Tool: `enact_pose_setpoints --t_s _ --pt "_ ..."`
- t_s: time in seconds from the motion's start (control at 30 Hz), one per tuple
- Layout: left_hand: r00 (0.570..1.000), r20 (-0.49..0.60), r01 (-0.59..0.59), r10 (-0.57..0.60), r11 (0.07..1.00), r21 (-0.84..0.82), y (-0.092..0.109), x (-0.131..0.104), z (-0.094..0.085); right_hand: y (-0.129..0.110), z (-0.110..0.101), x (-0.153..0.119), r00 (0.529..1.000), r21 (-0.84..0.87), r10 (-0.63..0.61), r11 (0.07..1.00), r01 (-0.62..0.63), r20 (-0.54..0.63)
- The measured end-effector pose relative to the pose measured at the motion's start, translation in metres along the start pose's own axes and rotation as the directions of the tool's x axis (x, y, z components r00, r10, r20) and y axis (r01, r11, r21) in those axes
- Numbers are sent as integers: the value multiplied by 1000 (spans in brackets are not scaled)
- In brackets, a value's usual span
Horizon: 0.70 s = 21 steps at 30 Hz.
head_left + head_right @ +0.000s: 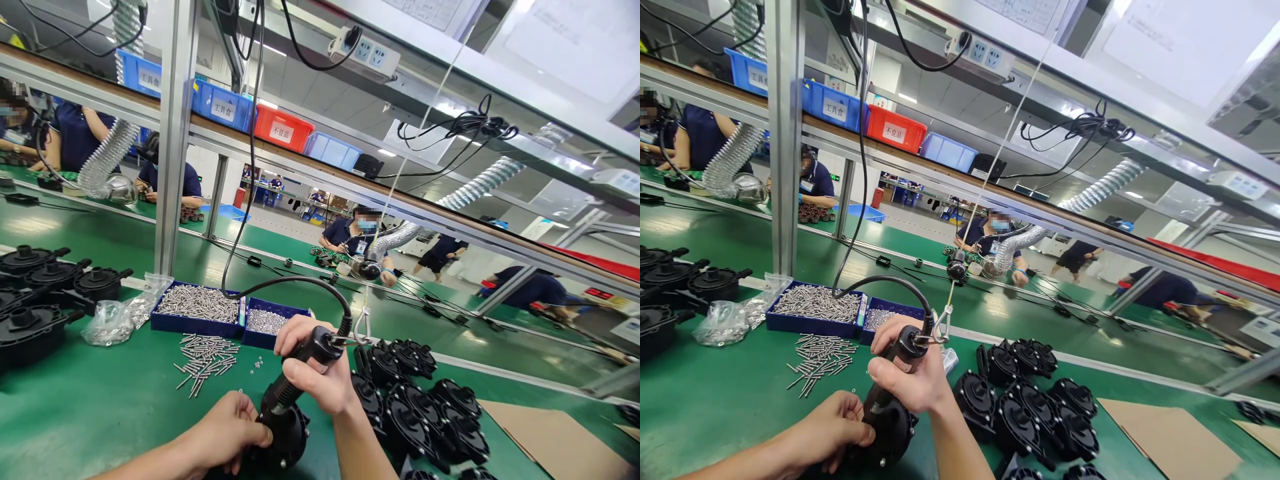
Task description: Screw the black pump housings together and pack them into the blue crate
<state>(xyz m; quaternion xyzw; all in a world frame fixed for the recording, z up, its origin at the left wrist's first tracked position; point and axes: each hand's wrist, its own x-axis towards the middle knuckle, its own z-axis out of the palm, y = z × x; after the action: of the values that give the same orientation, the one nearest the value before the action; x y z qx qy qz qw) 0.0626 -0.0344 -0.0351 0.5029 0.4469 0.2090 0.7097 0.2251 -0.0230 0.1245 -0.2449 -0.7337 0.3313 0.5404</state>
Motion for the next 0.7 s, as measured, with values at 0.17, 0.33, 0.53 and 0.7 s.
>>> enact_pose_setpoints --t_s 0.17,0.33,0.53,0.7 --pt "996 -81 -38 37 999 -18 -4 1 3 11 8 -3 995 71 96 993 -94 -29" --pt "985 -156 -76 71 997 -25 -15 8 5 18 14 -1 979 188 182 968 -164 -87" --pt "977 -106 -192 184 980 -61 -45 34 -1 27 17 -2 982 234 174 960 -153 -72" --pt "986 -36 -166 164 984 -65 -72 67 -11 41 16 3 994 239 105 966 -97 -22"
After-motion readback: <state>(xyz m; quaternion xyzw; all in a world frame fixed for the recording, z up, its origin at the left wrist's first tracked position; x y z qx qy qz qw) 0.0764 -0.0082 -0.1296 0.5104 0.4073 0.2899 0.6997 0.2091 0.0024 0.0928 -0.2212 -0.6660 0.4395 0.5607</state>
